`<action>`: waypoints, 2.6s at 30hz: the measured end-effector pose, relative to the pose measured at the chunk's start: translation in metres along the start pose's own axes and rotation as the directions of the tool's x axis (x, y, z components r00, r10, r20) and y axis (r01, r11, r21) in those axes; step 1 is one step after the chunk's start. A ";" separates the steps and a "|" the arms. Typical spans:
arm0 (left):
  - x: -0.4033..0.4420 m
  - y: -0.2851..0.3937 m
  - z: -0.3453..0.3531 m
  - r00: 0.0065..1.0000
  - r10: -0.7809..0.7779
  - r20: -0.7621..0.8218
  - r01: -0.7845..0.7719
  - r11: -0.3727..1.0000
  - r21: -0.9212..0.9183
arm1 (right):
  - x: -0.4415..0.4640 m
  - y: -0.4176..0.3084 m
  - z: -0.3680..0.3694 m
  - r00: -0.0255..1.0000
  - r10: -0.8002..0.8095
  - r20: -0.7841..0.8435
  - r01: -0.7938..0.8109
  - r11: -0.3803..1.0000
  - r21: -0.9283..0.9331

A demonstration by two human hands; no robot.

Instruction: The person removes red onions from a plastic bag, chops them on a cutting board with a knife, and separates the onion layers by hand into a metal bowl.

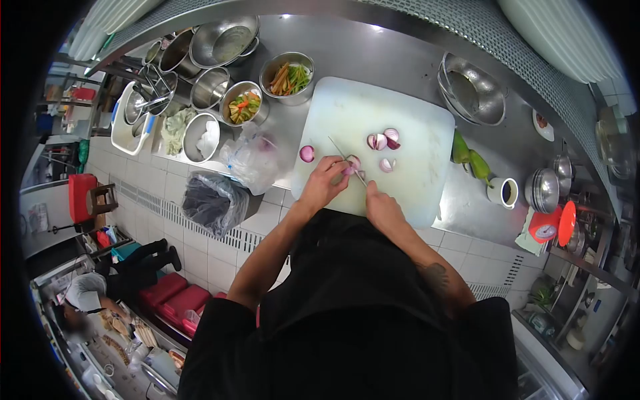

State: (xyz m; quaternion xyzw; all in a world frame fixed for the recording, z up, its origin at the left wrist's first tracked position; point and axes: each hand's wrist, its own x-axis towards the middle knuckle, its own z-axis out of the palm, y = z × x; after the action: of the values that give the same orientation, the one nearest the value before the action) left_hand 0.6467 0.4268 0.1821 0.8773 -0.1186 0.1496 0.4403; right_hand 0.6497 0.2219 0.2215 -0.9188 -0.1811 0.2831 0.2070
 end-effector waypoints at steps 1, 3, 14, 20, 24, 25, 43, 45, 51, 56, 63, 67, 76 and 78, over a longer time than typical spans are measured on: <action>-0.002 0.000 0.000 1.000 0.003 0.003 -0.003 1.000 0.005 | 0.003 0.004 -0.005 1.000 -0.007 0.007 0.006 0.998 0.064; 0.002 0.004 0.005 0.998 -0.055 0.016 0.055 0.998 -0.002 | 0.001 0.011 -0.015 1.000 0.006 -0.004 -0.005 0.990 0.139; 0.017 -0.002 -0.002 0.956 -0.129 0.264 0.108 0.990 0.092 | -0.031 0.010 -0.054 0.991 0.132 0.003 -0.131 0.973 0.190; -0.002 0.012 -0.014 0.963 -0.219 0.155 0.223 0.975 -0.005 | -0.043 -0.002 -0.047 0.995 0.097 0.006 -0.096 0.986 0.136; -0.005 0.026 -0.009 0.988 -0.151 0.027 0.150 0.988 0.019 | -0.046 -0.005 -0.045 0.997 0.063 0.035 -0.067 0.992 0.107; -0.007 0.024 -0.006 0.987 -0.157 0.023 0.156 0.988 0.020 | -0.047 -0.006 -0.045 0.997 0.060 0.041 -0.064 0.993 0.104; 0.004 0.019 -0.005 0.955 -0.113 0.273 0.071 0.985 0.159 | -0.060 -0.013 -0.056 0.987 0.155 0.033 -0.158 0.983 0.094; 0.001 0.022 -0.003 0.957 -0.124 0.264 0.074 0.979 0.191 | -0.061 -0.013 -0.054 0.988 0.150 0.034 -0.153 0.984 0.094; -0.004 0.021 0.001 0.976 -0.073 0.203 0.056 0.994 0.092 | -0.063 -0.010 -0.053 0.994 0.109 0.006 -0.109 0.992 0.065; -0.005 0.021 0.010 0.993 -0.035 0.114 0.028 0.998 0.061 | -0.066 -0.012 -0.049 0.997 0.073 -0.016 -0.071 0.995 0.063; -0.006 0.030 0.010 0.986 -0.125 0.106 0.112 0.986 0.125 | -0.067 -0.010 -0.053 0.990 0.140 -0.016 -0.139 0.989 0.053; -0.002 0.024 0.001 0.979 -0.069 0.194 0.040 0.988 0.149 | -0.071 -0.009 -0.059 0.990 0.144 -0.006 -0.143 0.987 0.070; -0.007 0.030 -0.011 0.972 -0.144 0.185 0.136 0.989 0.053 | -0.072 -0.001 -0.050 0.996 0.092 -0.007 -0.092 0.994 0.052; -0.007 0.030 -0.005 0.987 -0.088 0.135 0.082 0.996 0.044 | -0.073 -0.002 -0.051 0.996 0.085 -0.001 -0.084 0.995 0.058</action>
State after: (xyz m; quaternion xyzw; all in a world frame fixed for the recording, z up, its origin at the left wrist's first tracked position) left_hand 0.6289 0.4139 0.2046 0.8980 -0.1081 0.0724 0.4202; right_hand 0.6229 0.1763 0.2932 -0.9198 -0.1334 0.2951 0.2217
